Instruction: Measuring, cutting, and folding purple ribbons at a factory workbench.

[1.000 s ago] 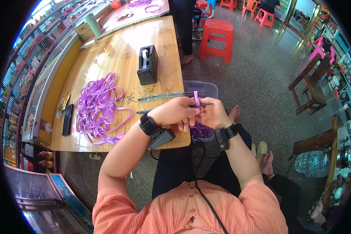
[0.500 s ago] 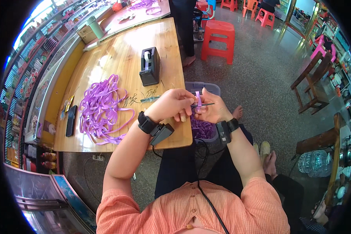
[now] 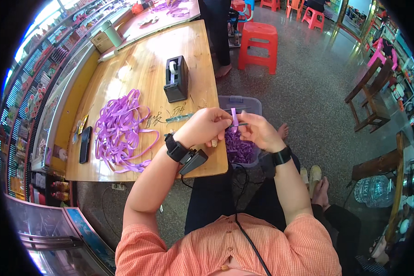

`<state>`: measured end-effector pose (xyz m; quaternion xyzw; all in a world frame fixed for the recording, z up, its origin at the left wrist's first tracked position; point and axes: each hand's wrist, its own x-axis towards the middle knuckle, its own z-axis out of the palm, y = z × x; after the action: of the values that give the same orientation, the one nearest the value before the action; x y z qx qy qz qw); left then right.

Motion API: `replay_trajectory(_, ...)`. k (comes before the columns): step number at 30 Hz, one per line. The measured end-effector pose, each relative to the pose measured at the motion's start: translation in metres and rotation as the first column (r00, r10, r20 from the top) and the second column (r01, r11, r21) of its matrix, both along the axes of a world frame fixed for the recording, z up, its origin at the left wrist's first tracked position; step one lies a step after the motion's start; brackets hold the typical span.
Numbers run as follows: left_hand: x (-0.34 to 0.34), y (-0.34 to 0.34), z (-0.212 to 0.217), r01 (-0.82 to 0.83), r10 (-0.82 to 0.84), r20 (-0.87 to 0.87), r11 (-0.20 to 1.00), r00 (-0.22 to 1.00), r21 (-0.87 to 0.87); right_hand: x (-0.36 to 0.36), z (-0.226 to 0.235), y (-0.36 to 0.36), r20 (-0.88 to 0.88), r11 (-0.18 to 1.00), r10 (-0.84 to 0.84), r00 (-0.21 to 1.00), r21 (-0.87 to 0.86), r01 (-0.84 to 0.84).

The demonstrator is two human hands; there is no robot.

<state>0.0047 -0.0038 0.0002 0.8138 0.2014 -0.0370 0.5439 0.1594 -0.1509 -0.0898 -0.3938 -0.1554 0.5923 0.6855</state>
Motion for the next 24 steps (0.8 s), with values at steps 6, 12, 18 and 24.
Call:
replay_trajectory(6, 0.002, -0.006, 0.006, 0.065, -0.068, -0.181, 0.998, 0.981, -0.021, 0.000, 0.006, -0.005, 0.469, 0.984, -0.143, 0.872, -0.028, 0.176)
replay_trajectory(12, 0.003, -0.004, 0.008, 0.061, -0.102, -0.180, 0.974, 0.978, -0.218, 0.004, 0.013, 0.000, 0.540, 0.979, -0.177, 0.823, 0.013, 0.202)
replay_trajectory(18, -0.001, -0.001, 0.004, 0.081, -0.122, -0.170, 0.970, 0.978, -0.231, 0.007, 0.017, 0.004, 0.575, 0.983, -0.147, 0.805, -0.008, 0.185)
replay_trajectory(24, 0.001, -0.001, 0.003, 0.078, -0.118, -0.158, 0.968, 0.980, -0.239, 0.033, -0.033, 0.012, 0.120, 0.995, 0.089, 0.989, 0.026, -0.093)
